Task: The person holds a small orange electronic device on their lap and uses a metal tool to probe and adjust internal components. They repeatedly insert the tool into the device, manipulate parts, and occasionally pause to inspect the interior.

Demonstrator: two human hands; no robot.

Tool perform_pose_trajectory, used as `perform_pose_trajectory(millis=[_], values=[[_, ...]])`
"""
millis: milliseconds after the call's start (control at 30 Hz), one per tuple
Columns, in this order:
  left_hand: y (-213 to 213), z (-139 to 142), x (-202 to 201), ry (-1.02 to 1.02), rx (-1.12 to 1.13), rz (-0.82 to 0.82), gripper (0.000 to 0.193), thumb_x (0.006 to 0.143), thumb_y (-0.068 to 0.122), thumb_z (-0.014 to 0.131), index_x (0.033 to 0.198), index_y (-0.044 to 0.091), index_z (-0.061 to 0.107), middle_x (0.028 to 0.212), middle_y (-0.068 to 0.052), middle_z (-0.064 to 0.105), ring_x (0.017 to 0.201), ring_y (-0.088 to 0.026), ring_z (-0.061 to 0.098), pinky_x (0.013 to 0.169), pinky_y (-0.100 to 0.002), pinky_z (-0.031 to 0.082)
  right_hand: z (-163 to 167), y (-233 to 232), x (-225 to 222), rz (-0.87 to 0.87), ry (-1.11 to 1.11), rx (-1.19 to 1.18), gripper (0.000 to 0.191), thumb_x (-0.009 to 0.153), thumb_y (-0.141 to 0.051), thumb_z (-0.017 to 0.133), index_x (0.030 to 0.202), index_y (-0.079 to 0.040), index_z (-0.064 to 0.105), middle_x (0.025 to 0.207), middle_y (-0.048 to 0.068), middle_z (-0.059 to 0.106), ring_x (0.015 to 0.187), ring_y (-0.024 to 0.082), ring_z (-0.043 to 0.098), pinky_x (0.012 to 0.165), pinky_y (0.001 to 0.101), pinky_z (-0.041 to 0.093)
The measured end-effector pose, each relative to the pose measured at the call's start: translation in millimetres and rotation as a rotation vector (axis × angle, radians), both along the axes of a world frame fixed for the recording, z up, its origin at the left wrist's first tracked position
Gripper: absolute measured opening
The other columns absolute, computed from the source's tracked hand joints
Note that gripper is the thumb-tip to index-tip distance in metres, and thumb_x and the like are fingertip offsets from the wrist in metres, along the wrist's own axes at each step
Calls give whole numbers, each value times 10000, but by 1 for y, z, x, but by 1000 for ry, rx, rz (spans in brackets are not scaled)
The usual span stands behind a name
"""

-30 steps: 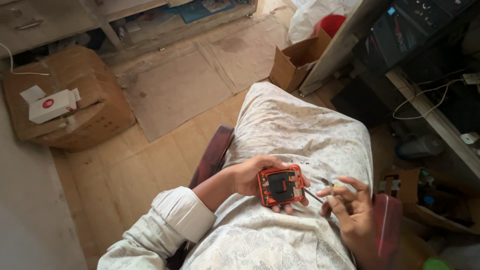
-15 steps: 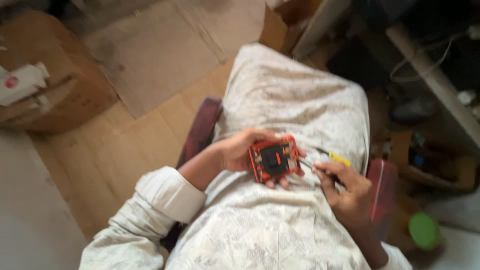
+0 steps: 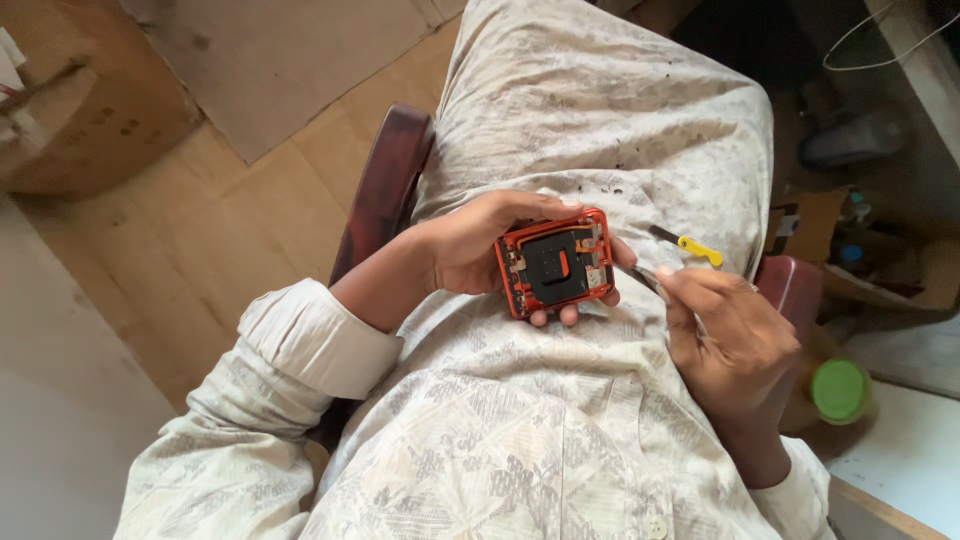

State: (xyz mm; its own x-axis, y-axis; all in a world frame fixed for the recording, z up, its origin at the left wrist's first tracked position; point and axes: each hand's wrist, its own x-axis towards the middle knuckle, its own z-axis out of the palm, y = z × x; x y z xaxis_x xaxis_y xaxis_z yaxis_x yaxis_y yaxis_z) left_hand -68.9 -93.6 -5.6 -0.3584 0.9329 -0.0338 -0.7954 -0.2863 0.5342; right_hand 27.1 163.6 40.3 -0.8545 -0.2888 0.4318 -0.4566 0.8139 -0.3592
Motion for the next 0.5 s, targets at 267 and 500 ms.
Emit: perform_pose_trajectory(millis=[267,500], values=[[2,5,1,16,-141,1,576,1091,384,367,1403,-55,569,1137,-238,712,826,-267,729,642,-349,601,3,-1,-3,74,-42,4,255,903,46,782,1134,-57,746,1002,83,709,852,242,692,754,349,549],[5,2,4,2,-209,16,558,1085,396,395,1377,-36,595,1071,-195,709,825,-267,732,641,-350,598,4,2,-4,115,-44,120,317,841,40,784,1143,-55,773,999,85,727,828,255,675,739,374,539]])
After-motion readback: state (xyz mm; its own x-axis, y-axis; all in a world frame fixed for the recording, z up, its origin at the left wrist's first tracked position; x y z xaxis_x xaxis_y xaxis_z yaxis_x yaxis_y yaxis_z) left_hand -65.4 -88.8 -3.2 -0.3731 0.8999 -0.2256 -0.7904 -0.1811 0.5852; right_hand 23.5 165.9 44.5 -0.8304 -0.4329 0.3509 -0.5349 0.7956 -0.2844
